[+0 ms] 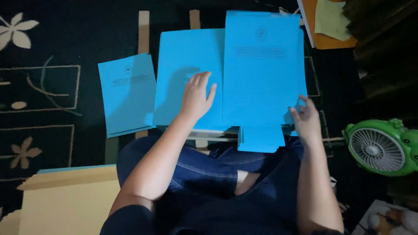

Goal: The person sorts through a stack of blue paper folders, smoothing them out by hand and placing them onto different piles on the floor.

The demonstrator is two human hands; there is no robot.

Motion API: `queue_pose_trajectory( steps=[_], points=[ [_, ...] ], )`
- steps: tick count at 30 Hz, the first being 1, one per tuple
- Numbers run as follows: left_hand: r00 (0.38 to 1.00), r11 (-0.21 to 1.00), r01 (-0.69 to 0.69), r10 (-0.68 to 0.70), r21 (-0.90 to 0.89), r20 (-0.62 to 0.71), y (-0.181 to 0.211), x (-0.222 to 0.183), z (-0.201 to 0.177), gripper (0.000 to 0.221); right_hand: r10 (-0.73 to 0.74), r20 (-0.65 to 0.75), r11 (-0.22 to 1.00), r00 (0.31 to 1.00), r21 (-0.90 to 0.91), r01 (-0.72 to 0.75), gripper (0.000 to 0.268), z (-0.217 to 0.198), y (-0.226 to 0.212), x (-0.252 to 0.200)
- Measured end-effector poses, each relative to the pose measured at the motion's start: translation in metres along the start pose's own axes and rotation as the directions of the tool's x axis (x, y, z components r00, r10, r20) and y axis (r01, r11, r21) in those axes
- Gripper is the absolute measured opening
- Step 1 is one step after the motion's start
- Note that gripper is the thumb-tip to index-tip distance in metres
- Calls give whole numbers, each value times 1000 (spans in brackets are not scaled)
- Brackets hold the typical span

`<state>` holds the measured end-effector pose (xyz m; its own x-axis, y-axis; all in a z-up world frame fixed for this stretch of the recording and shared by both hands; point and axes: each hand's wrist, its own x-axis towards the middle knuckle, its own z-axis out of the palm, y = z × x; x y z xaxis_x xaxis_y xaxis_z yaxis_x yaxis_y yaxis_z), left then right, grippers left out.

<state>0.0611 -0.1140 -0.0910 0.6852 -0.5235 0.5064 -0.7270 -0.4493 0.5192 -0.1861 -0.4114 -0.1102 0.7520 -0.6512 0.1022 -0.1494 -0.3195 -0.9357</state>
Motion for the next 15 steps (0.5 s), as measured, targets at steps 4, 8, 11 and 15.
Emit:
queue_pose_trajectory(
  steps=[4,8,11,15],
  points=[
    [954,993,-111,98,30,285,-8,-9,9,40,67,47,997,997,-41,-66,53,-7,16,-3],
    [904,968,-251,227,22,363,-11,-16,23,45,112,-14,984,994,-136,-112,49,-10,11,-5],
    [883,978,-205,201,-36,424,-3,-12,7,59,83,-74,921,994,-376,-105,46,-10,1,-6],
    [873,984,-175,176,-46,455,-3,-9,4,71,81,-167,885,983,-441,-148,41,-8,10,-9]
  ],
)
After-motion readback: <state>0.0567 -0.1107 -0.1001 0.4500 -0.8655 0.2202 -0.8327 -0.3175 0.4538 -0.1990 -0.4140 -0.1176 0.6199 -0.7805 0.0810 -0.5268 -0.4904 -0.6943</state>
